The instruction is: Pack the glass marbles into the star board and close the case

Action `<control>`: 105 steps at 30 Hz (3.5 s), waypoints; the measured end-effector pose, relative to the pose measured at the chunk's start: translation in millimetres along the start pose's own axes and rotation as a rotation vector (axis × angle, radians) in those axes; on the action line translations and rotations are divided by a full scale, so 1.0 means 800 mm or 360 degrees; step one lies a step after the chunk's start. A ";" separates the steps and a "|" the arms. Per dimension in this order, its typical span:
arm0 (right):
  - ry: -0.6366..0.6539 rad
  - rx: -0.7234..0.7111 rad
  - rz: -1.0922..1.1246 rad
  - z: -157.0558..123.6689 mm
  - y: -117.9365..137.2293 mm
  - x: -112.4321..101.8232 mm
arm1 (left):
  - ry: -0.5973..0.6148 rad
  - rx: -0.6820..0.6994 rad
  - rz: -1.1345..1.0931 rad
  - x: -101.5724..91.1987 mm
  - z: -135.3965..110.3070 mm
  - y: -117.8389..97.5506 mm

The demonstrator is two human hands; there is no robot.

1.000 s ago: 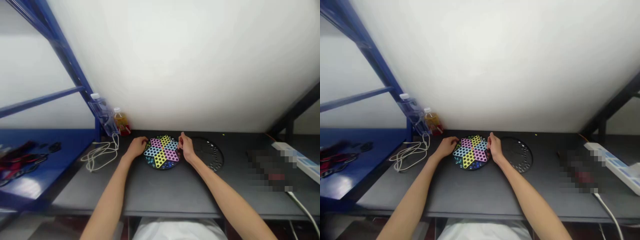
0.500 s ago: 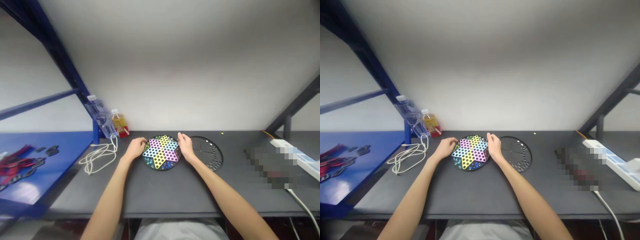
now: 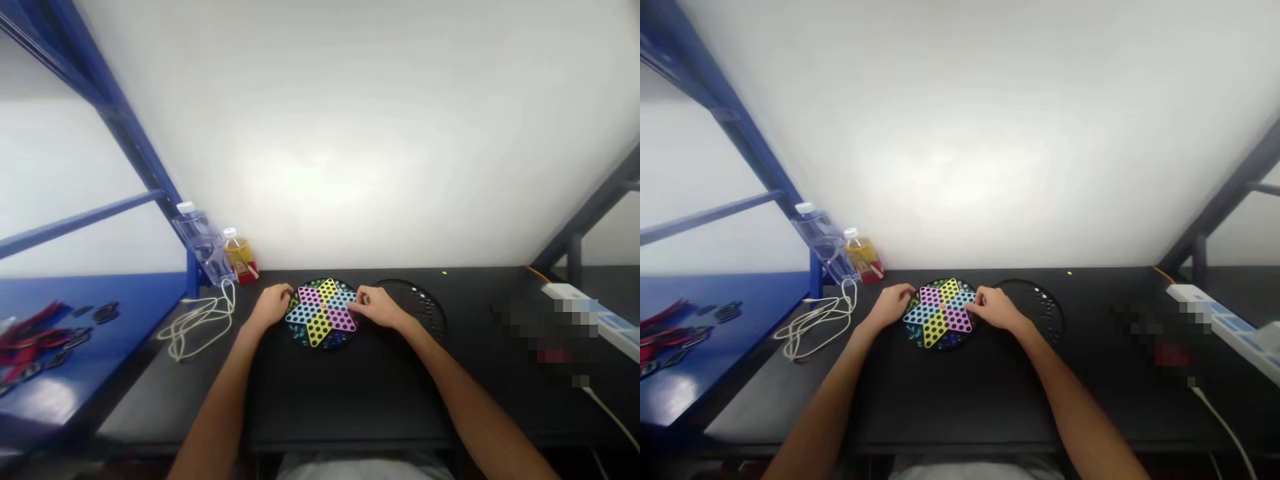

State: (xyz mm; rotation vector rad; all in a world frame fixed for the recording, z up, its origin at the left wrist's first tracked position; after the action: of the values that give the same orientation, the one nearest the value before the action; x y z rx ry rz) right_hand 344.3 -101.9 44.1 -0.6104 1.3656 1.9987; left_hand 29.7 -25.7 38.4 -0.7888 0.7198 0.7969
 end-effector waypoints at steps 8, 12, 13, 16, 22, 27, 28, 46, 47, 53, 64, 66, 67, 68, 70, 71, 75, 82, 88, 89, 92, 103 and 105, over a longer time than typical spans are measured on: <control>-0.0088 -0.0023 0.0004 0.001 0.002 -0.005 | 0.0001 -0.0020 -0.0022 0.000 0.001 0.001; -0.0093 -0.0148 0.0195 0.003 -0.003 -0.007 | 0.0002 -0.0015 -0.0029 -0.002 0.001 0.000; -0.0104 -0.0167 0.0227 0.004 -0.005 -0.006 | 0.0001 -0.0006 -0.0025 -0.003 0.001 0.000; -0.0100 -0.0140 0.0257 0.004 -0.012 -0.002 | 0.0011 -0.0009 -0.0013 -0.002 0.002 0.000; -0.0005 -0.0089 0.0176 0.003 -0.013 -0.009 | 0.0001 -0.0017 -0.0014 0.001 0.002 0.003; -0.0082 -0.0119 0.0031 0.003 -0.011 -0.017 | -0.0009 -0.0036 -0.0043 0.001 0.002 0.003; -0.0086 -0.0121 -0.0018 0.004 -0.012 -0.018 | -0.0022 -0.0039 -0.0060 0.000 0.002 0.003; -0.0307 0.0712 -0.0624 -0.005 -0.232 -0.135 | -0.0041 -0.0184 -0.0184 -0.017 0.001 -0.007; -0.0265 0.0678 -0.0623 -0.008 -0.232 -0.135 | -0.0023 -0.0185 -0.0183 -0.017 0.001 -0.006; -0.0339 0.0599 -0.0704 -0.015 -0.197 -0.121 | -0.0040 -0.0258 -0.0180 -0.014 0.001 -0.002; -0.0780 0.0922 0.1111 -0.028 -0.164 -0.171 | 0.0039 -0.0450 -0.0520 0.006 -0.005 -0.051; -0.0734 0.0758 0.1393 -0.032 -0.143 -0.182 | 0.0074 -0.0471 -0.0625 0.014 -0.008 -0.061; -0.0730 0.0688 0.1458 -0.034 -0.130 -0.184 | 0.0084 -0.0489 -0.0663 0.018 -0.009 -0.065; -0.0759 0.0621 0.1491 -0.034 -0.116 -0.185 | 0.0088 -0.0509 -0.0708 0.021 -0.010 -0.068; -0.0801 0.0529 0.1506 -0.034 -0.086 -0.180 | 0.0098 -0.0529 -0.0850 0.027 -0.012 -0.074; -0.0827 0.0496 0.1491 -0.032 -0.070 -0.174 | 0.0122 -0.0537 -0.0952 0.028 -0.013 -0.076; -0.0874 0.0234 0.1256 -0.033 -0.005 -0.138 | 0.0350 -0.0633 -0.1402 0.030 -0.012 -0.082; -0.0262 -0.0616 0.0254 -0.074 0.067 -0.032 | 0.0400 -0.0804 -0.1541 0.028 -0.011 -0.080; -0.0084 -0.0838 -0.0018 -0.092 0.071 0.006 | 0.0412 -0.0796 -0.1496 0.034 -0.011 -0.077; -0.0060 -0.0842 -0.0008 -0.092 0.072 0.005 | 0.0409 -0.0781 -0.1486 0.036 -0.011 -0.076; -0.0052 -0.0806 0.0087 -0.091 0.072 -0.001 | 0.0400 -0.0755 -0.1449 0.040 -0.012 -0.073; -0.0541 -0.0145 -0.0181 -0.034 -0.061 -0.039 | 0.0264 -0.0596 -0.1238 0.048 -0.014 -0.079; -0.0479 -0.0076 -0.0223 -0.029 -0.080 -0.038 | 0.0261 -0.0577 -0.1180 0.048 -0.015 -0.081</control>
State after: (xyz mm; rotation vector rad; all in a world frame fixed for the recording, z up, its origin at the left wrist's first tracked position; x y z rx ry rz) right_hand 411.6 -114.2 15.7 -0.3942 1.0683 1.9234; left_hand 99.6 -52.8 23.4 -1.3541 0.3716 0.1829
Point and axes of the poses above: each hand's wrist, its own z-axis towards the middle knuckle, its own x-axis out of the palm, y = z × x, the point moved 1 cm from there along z, towards the middle knuckle, and after that the axes turned 14 degrees about -y, right-handed, at the moved point
